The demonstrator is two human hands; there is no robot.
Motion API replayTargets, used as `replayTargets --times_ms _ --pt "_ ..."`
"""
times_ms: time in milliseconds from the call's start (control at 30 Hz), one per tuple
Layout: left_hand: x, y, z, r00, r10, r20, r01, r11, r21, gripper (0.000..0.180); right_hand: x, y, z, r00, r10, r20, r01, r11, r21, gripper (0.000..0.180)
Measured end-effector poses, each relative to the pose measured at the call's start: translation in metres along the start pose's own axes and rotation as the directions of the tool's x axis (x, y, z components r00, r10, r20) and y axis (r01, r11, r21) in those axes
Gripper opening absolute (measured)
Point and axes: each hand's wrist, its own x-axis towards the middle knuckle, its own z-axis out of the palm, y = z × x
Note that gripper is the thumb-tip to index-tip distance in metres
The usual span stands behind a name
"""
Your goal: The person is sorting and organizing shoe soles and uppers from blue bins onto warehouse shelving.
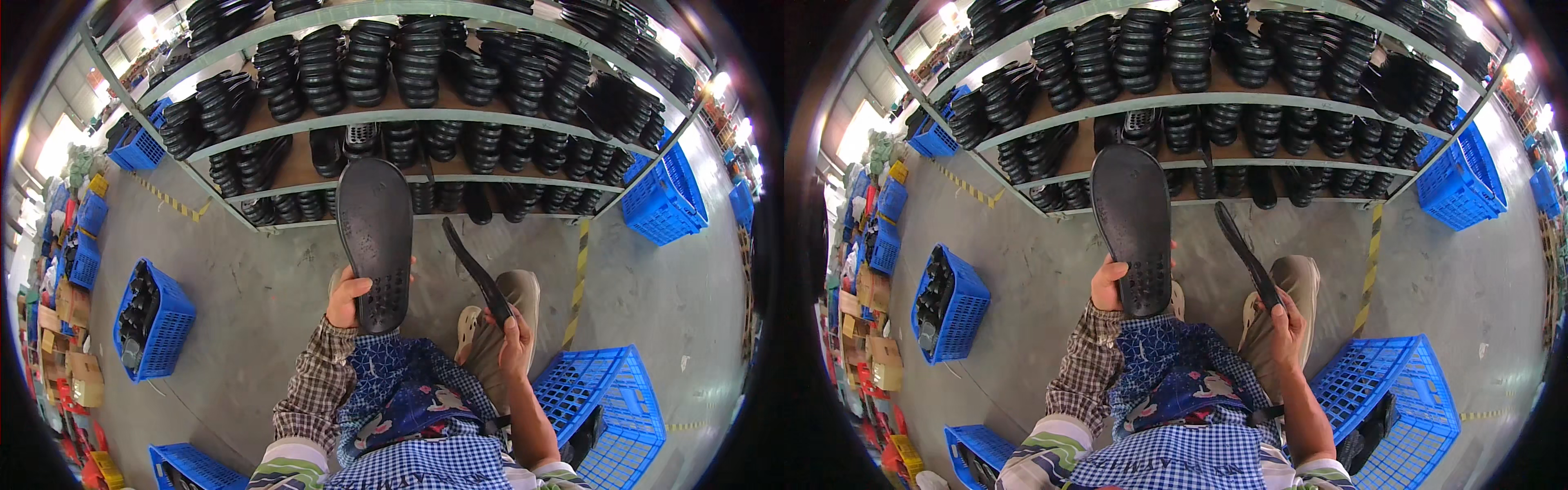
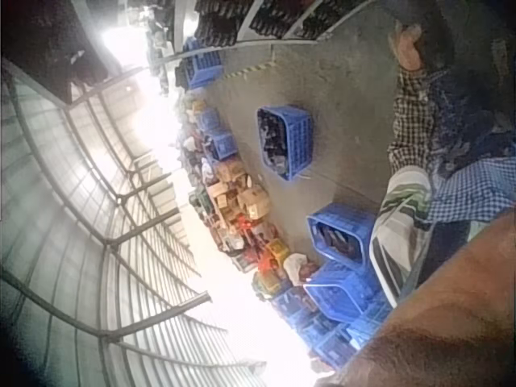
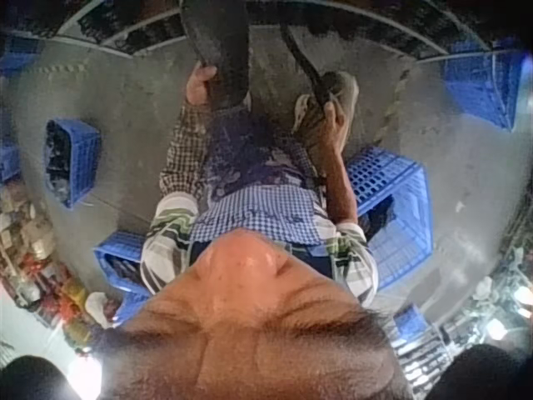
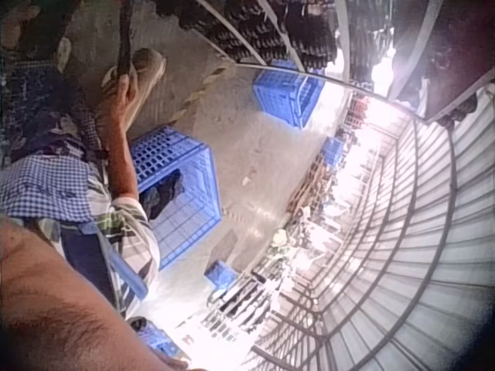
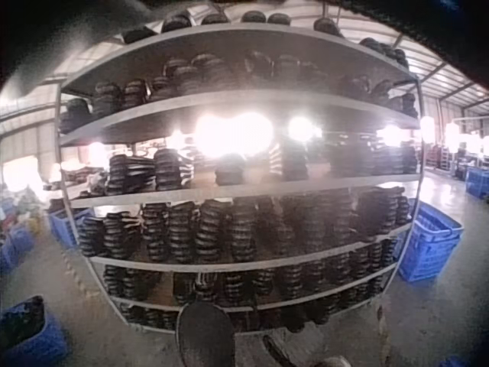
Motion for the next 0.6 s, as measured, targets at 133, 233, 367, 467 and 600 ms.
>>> replayTargets --times_ms 133,233,367,467,600 --pt "-0.0023 0.0001 -0.0013 1.0 0.007 -0.008 -0.007 0.999 0.044 0.078 -0.0005 0.0005 -0.0002 1.0 -0.005 0.002 0.005 1.0 -0.007 0.045" --pt "-0.0033 -0.0007 -0.0033 1.0 0.014 -0.013 -0.013 0.996 0.084 0.079 -0.0006 0.0002 -0.0008 1.0 0.003 -0.004 -0.003 0.999 -0.032 0.046" --pt "-0.0042 0.0007 -0.0029 1.0 0.007 -0.017 -0.005 0.995 0.098 0.079 -0.0003 -0.0004 0.0004 1.0 -0.002 0.001 0.002 1.0 -0.022 0.046" --pt "-0.0034 0.0 -0.0048 1.0 0.004 -0.02 -0.002 0.997 0.073 0.079 0.0002 -0.0002 0.0002 1.0 -0.007 0.0 0.007 1.0 -0.026 0.046" --pt "-0.0031 -0.001 -0.0024 1.0 -0.012 -0.006 0.012 1.0 0.015 0.079 0.0001 -0.0006 -0.0001 1.0 -0.003 -0.002 0.003 0.999 -0.032 0.046"
